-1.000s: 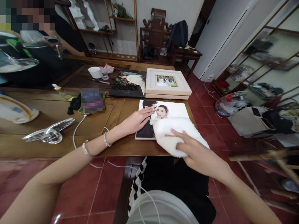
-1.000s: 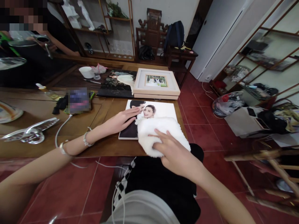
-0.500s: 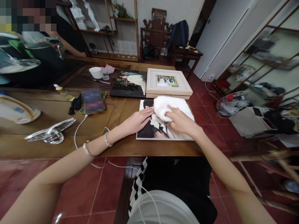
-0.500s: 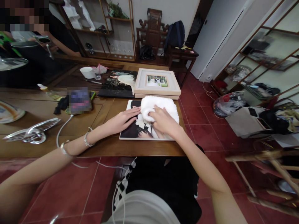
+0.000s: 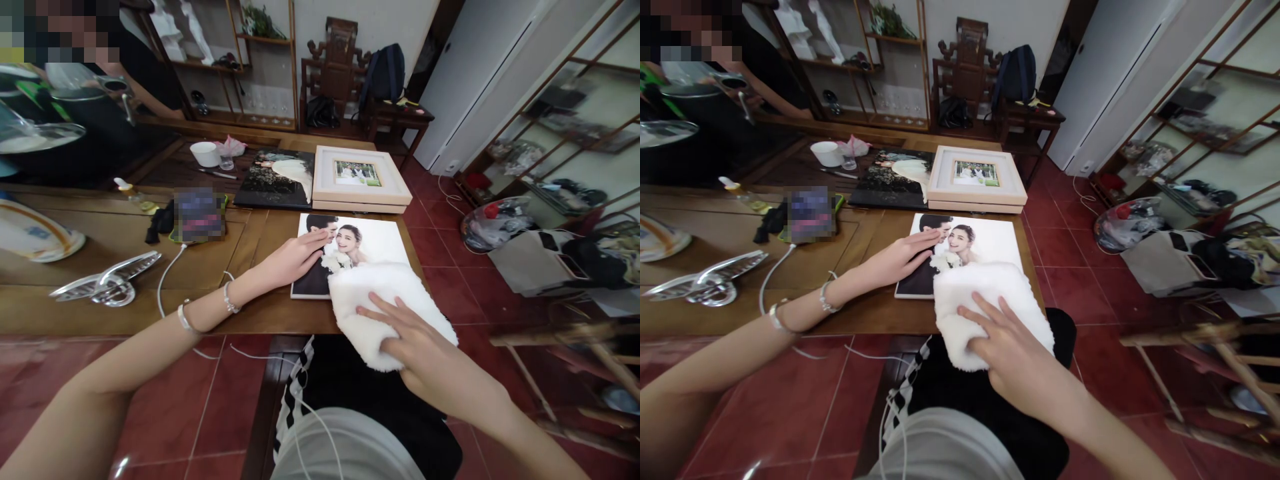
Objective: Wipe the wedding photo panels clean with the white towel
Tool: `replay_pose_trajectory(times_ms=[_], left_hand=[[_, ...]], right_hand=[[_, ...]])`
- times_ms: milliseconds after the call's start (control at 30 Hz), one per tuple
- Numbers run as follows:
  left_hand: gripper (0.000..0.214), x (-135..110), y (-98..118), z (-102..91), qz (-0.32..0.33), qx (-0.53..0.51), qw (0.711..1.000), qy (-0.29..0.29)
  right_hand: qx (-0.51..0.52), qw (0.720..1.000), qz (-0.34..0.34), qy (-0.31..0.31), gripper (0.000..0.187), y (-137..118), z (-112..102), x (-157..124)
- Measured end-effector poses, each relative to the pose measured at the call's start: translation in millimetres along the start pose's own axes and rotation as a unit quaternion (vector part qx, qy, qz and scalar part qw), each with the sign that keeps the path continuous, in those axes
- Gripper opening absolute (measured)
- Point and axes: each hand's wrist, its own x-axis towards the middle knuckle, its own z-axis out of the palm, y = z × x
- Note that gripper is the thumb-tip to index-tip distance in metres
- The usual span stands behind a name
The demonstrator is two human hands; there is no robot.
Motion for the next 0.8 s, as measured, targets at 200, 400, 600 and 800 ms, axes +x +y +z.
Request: replay_pose_trajectory(times_ms=[200,400,600,800], left_hand=[[0.042,-0.1,-1.4,1.4,0.006,0.0,1.0,0.001],[0.042,0.2,0.7,1.0,-0.004,-0.012,1.0,0.005],[0.051,1.3,9.9,-3.8,-0.039,-0.047,0.998,0.033],[0.059,0.3,9.8,-5.7,-0.057,-0.084,0.994,0.043]], right_hand=[[-0.004,0.998,0.05,0.046,0.04,31.2,-12.1,17.2],[-0.059,0.985,0.125,0.104,0.031,68.7,-26.0,74.1],[-0.087,0.985,0.09,0.12,0.043,68.3,-21.7,113.2],[-0.086,0.991,-0.054,0.09,0.05,52.3,-11.6,112.6]])
